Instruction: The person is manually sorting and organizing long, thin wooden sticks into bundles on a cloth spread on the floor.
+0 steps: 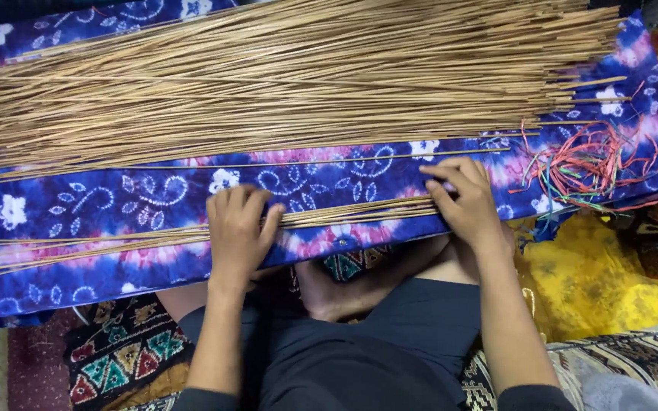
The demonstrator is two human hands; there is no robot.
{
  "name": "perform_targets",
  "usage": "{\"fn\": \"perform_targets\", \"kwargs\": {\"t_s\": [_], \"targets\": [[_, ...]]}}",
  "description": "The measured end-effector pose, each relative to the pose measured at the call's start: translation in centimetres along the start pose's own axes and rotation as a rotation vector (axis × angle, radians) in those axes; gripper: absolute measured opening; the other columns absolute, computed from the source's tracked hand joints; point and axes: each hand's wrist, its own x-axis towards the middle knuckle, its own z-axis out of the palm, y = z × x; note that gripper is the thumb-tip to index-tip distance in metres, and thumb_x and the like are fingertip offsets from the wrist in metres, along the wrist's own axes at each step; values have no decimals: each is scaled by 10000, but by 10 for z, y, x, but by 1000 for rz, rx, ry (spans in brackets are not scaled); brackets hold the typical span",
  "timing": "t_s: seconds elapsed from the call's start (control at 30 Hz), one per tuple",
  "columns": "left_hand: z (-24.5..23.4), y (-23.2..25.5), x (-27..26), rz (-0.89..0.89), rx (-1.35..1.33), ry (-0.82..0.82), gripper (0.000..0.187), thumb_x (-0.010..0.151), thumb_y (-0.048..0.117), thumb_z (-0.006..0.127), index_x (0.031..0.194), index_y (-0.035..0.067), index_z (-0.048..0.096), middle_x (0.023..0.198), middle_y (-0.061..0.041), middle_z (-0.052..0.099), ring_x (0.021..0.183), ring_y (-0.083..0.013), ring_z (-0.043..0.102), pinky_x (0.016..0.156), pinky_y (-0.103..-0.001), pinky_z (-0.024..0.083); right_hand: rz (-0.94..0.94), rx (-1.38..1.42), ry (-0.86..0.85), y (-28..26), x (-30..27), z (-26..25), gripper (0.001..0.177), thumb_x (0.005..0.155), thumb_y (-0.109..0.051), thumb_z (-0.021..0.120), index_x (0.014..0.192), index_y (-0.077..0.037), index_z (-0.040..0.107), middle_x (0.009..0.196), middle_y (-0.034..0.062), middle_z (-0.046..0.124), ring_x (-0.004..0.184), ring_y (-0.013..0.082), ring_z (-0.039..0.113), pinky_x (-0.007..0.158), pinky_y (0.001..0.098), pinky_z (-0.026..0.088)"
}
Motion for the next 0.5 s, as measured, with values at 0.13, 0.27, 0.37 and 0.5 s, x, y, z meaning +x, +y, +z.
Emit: {"fn": "perform_targets", "kwargs": {"t_s": [0.13,0.27,0.37,0.5], "targets": [[10,-3,31,-6,-7,35,234,934,312,780,1071,145,692,1029,-58,607,1004,-293,571,877,-431,423,32,-85,43,-18,15,9,299,987,-263,728,1286,-271,732,1196,19,625,1131,288,567,998,448,415],[25,-6,34,-75,86,19,272,860,220,810,1094,160,686,1065,-46,587,1081,-297,548,920,-442,419,81,-223,60,-21,14,13,285,951,-256,737,1235,-287,735,1151,19,596,1124,303,547,980,461,401],[29,-9,31,-108,103,25,248,842,198,816,1045,178,675,1037,-28,573,1081,-287,543,933,-444,410,136,-218,48,-15,11,17,181,972,-288,724,1151,-316,739,1076,-19,577,1101,263,538,969,428,383],[34,-12,28,-131,109,13,234,831,200,828,951,176,629,987,-12,554,1052,-288,543,931,-456,396,166,-220,27,-12,9,19,40,989,-300,712,1025,-309,728,1004,-39,557,1088,237,524,954,406,360]]}}
